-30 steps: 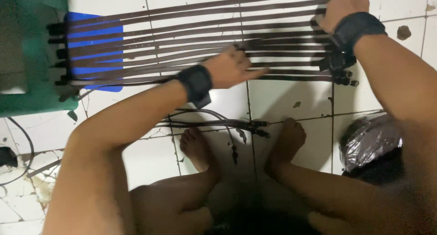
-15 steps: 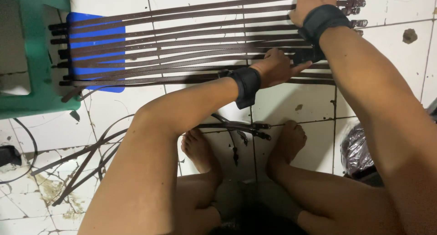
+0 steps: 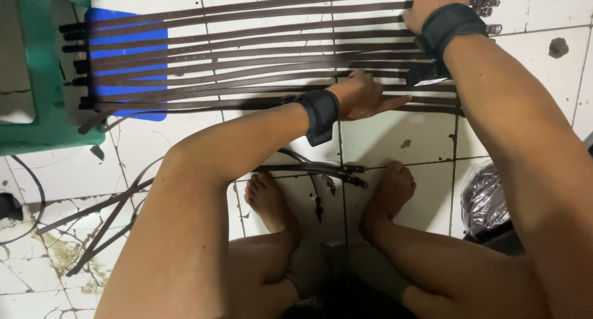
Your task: The person organizes and aligns finished leather straps on the floor.
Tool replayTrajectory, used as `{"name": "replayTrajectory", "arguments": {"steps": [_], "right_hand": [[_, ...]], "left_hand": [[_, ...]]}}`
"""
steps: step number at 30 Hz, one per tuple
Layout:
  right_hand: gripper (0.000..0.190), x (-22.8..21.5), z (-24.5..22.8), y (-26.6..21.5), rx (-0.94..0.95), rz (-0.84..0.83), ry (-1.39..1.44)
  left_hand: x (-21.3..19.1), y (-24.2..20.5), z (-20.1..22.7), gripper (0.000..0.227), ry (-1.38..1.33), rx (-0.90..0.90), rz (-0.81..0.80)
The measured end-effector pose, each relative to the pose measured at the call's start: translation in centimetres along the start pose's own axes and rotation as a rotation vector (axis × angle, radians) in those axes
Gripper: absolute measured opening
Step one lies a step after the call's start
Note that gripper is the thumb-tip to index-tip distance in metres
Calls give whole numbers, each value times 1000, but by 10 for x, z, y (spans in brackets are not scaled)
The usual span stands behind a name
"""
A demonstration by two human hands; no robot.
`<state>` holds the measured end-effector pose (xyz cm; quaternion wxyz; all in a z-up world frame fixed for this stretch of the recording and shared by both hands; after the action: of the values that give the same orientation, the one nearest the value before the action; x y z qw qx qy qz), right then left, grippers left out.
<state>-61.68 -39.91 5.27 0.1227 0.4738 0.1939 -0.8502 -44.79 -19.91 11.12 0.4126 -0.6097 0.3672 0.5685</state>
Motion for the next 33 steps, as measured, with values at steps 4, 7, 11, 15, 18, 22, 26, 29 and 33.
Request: {"name": "replayTrajectory", "arguments": {"steps": [4, 7, 11, 15, 18, 22, 26, 29, 33], "right_hand": [[48, 3, -5, 4, 4, -37, 89], [46, 5, -10, 9, -10, 9, 60], [46, -1, -12, 4, -17, -21, 52], [46, 4, -12, 4, -20, 0, 71], [47, -2, -15, 2, 0, 53, 10], [44, -27, -20, -8, 15, -23, 80], [46, -47, -30, -20, -44, -90, 56], [38, -61, -50, -31, -118, 4, 49], [50, -106, -103, -52, -304, -168, -28]], "left_hand": [[2, 4, 1, 73, -54, 11, 22], [3, 1, -2, 67, -81, 42, 47], [22, -8, -16, 61, -288, 50, 8], [48, -33, -49, 55, -468, -55, 115], [63, -53, -87, 40, -512, -313, 214], [63, -86, -132, 29, -504, -583, 195], [64, -112, -159, 29, -462, -751, 360], [72, -122, -168, 31, -429, -804, 399], [90, -139, -184, 33, -395, -894, 390]]}}
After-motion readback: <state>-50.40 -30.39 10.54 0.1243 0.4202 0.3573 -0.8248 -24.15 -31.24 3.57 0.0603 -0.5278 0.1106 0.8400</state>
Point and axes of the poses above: each hand's wrist, its own y-axis towards the middle knuckle, its own x-axis out of the palm, z = x × y, the point moved 3 cm from there along y, towards the middle knuckle, and after that the axes turned 14 degrees about -y, right-handed, at the moved point
